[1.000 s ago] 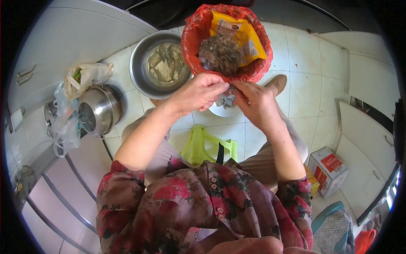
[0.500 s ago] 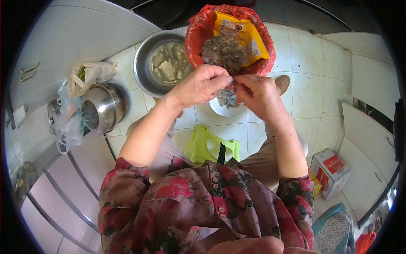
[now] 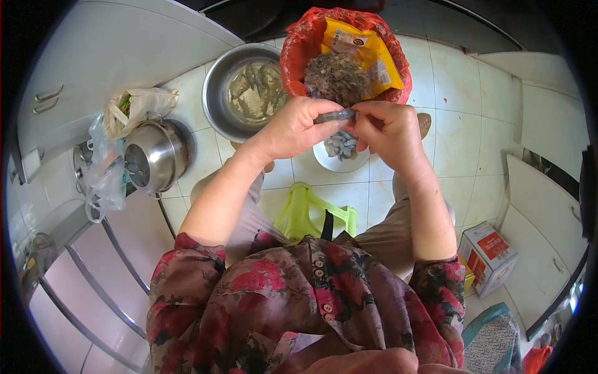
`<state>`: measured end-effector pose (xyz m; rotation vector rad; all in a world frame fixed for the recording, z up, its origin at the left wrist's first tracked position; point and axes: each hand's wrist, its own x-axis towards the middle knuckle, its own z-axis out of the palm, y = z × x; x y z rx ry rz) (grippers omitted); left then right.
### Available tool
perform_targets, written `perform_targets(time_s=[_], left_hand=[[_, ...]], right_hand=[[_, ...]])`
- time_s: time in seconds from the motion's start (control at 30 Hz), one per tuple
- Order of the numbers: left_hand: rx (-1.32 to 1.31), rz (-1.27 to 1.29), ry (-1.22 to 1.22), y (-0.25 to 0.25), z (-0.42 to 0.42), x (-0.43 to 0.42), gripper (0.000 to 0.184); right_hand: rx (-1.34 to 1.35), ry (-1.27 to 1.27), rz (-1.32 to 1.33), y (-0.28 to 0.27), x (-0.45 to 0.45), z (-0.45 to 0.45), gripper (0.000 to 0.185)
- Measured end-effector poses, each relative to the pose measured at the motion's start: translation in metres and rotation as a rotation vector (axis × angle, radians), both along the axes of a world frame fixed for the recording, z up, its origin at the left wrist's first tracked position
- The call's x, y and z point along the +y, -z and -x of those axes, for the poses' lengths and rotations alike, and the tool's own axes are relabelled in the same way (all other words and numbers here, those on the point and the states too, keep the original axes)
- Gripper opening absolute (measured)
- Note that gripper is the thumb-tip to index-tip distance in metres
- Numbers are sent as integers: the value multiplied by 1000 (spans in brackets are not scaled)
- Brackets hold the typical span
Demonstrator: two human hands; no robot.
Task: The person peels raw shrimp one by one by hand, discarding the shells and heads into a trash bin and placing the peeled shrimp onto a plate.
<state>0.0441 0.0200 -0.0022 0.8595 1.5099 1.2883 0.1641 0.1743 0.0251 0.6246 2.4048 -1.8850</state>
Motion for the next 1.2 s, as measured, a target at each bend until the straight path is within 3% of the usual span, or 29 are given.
perform_targets(time_s=[0.13, 0.23, 0.33, 0.43, 0.5, 0.57, 0.63, 0.67, 0.73, 0.8, 0.93, 1.0, 1.2], left_hand=[[45, 13, 4, -3, 2, -2, 19], [79, -2, 7, -6, 4, -3, 19], [96, -27, -76, -11, 4, -3, 20], [176, 124, -33, -11, 7, -4, 22], [395, -34, -134, 2, 3, -4, 20], [479, -18, -158, 5, 1, -4, 21], [564, -4, -179, 6, 0, -3, 22], [656, -17, -206, 8, 0, -3, 24], [747, -32, -228, 9, -2, -1, 26], [861, 0, -120, 7, -8, -1, 31], [905, -45, -88, 5, -13, 0, 39], [821, 71, -50, 3, -15, -1, 44], [826, 38, 3, 3, -17, -1, 48]], right_hand=[[-128, 113, 213, -2, -1, 4, 16], [-96, 114, 215, 0, 0, 5, 15], [77, 143, 161, 15, 2, 3, 14], [197, 203, 53, 21, 2, 5, 13], [184, 274, 27, 24, 1, 4, 12], [171, 345, 1, 21, 1, 4, 12], [-44, 220, 145, 13, 1, 3, 15], [-43, 221, 144, 13, 0, 4, 15], [-63, 148, 530, 18, -7, 6, 22], [-30, 158, 592, 24, -10, 5, 26], [-24, 238, 687, 26, -11, 4, 24], [-36, 238, 688, 26, -10, 3, 23], [-52, 183, 582, 29, -4, 0, 21]])
